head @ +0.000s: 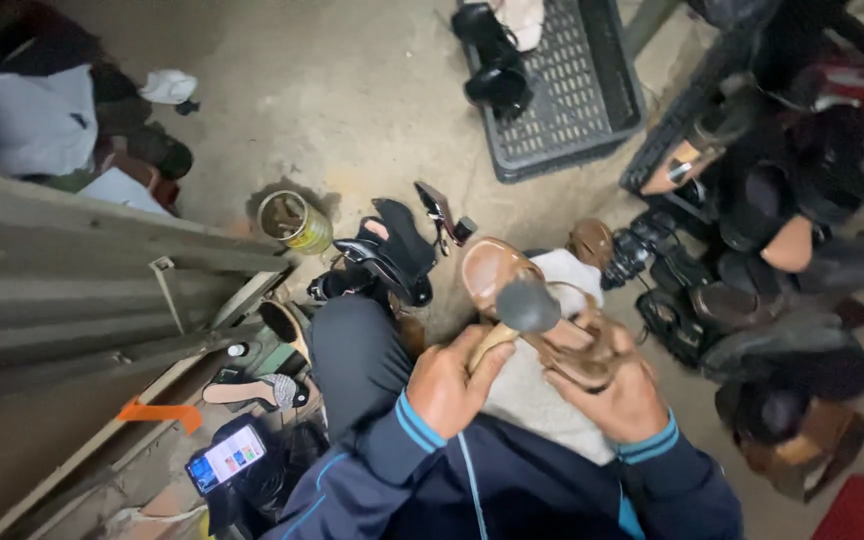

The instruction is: The person sits on the floor and cleans a pair of brown sandals using a brush and a cloth. They alternate between brushing the sandals and wiping them with the cloth, handling the footwear one at a time.

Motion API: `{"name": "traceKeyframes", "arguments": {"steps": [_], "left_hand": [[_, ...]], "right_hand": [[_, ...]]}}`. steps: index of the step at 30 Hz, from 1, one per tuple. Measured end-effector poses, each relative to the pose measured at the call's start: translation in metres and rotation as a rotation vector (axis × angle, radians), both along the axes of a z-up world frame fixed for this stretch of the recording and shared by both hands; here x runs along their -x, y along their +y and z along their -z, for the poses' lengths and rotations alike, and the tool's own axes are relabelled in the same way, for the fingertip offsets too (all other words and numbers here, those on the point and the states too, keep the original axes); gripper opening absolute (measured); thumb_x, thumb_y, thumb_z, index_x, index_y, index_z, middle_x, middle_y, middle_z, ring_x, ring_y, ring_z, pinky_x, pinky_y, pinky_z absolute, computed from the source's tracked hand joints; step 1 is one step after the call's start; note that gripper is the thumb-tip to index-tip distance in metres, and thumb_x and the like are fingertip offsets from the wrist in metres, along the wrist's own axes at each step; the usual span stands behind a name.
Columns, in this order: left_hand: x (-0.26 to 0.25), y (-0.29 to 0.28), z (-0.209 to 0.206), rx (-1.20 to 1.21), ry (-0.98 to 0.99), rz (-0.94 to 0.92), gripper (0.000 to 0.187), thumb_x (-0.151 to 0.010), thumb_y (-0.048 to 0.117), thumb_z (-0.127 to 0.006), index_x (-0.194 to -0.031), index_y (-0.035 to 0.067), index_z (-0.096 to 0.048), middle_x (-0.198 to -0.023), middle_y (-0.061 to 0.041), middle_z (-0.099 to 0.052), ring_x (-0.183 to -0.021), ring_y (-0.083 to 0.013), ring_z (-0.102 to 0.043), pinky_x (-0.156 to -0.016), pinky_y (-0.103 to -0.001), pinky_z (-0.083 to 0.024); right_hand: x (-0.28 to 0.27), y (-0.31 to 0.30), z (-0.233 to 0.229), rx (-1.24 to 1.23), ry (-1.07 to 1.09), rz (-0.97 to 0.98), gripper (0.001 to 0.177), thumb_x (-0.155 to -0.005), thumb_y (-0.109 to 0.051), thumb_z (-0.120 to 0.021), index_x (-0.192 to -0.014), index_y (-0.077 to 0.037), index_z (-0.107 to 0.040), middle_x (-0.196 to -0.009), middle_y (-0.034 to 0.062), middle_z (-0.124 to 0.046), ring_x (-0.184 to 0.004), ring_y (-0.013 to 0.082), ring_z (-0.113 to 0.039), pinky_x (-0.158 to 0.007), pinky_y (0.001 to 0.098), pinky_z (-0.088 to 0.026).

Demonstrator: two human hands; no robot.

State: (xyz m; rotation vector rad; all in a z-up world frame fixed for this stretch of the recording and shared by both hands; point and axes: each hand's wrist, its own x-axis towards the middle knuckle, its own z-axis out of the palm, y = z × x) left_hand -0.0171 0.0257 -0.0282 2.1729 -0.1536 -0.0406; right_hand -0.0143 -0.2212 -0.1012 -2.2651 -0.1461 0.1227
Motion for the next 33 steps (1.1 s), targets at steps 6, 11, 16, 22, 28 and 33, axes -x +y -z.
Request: {"name": "traceKeyframes", "arguments": {"steps": [6, 11, 16, 22, 28, 33], "left_hand": [[0.008, -0.009, 0.004, 0.194, -0.087, -0.041, 0.023, -0.100, 0.030, -0.064, -0.112, 0.010, -0.066, -0.086, -0.005, -0.066, -0.077, -0.0227, -0.058, -0.070, -0.035, -0.052], [0.004, 0.000, -0.001, 0.082, 0.039, 0.028, 0.031, -0.103, 0.041, -0.055, -0.105, 0.010, -0.062, -0.084, -0.020, -0.071, -0.087, -0.0468, -0.068, -0.068, -0.048, -0.048], [0.020, -0.001, 0.022, -0.055, 0.139, 0.076, 0.038, -0.101, 0.052, -0.049, -0.112, 0.017, -0.058, -0.085, -0.024, -0.071, -0.077, -0.0506, -0.067, -0.063, -0.061, -0.048], [0.032, 0.050, 0.011, 0.221, -0.015, -0.148, 0.023, -0.102, 0.037, -0.061, -0.115, 0.019, -0.068, -0.104, 0.001, -0.078, -0.093, -0.0138, -0.077, -0.089, -0.029, -0.057], [0.036, 0.145, 0.058, 0.186, 0.168, -0.852, 0.035, -0.094, 0.044, -0.063, -0.116, 0.018, -0.074, -0.094, 0.000, -0.076, -0.082, -0.0123, -0.065, -0.078, -0.030, -0.052], [0.123, 0.185, 0.255, -0.094, 0.479, -0.844, 0.045, -0.097, 0.053, -0.052, -0.114, 0.015, -0.069, -0.088, -0.021, -0.070, -0.082, -0.0433, -0.064, -0.076, -0.052, -0.050]], "right_hand": [[0.003, 0.013, -0.007, -0.031, 0.138, 0.174, 0.088, -0.061, -0.026, -0.094, -0.138, -0.008, -0.055, -0.124, 0.0127, -0.074, -0.105, 0.0188, -0.074, -0.086, 0.0342, -0.060], [-0.002, 0.008, -0.008, 0.171, 0.063, 0.095, 0.097, -0.063, -0.036, -0.092, -0.150, -0.016, -0.053, -0.122, 0.0041, -0.064, -0.110, 0.0259, -0.068, -0.092, 0.0432, -0.053], [0.013, 0.007, 0.000, 0.300, -0.050, 0.159, 0.105, -0.059, -0.038, -0.093, -0.150, -0.003, -0.057, -0.134, 0.0154, -0.070, -0.104, 0.0299, -0.072, -0.085, 0.0431, -0.056], [0.018, 0.008, 0.009, 0.195, -0.196, 0.166, 0.085, -0.069, -0.025, -0.095, -0.137, 0.012, -0.060, -0.127, 0.0195, -0.069, -0.115, 0.0291, -0.068, -0.101, 0.0409, -0.054], [0.020, 0.015, 0.024, 0.027, -0.110, 0.222, 0.076, -0.078, -0.007, -0.094, -0.139, 0.009, -0.051, -0.114, 0.0242, -0.068, -0.096, 0.0285, -0.069, -0.090, 0.0372, -0.053], [0.012, 0.024, 0.022, -0.010, -0.365, 0.043, 0.077, -0.073, 0.002, -0.090, -0.134, 0.020, -0.045, -0.141, 0.0397, -0.052, -0.137, 0.0492, -0.052, -0.122, 0.0526, -0.042]]}}
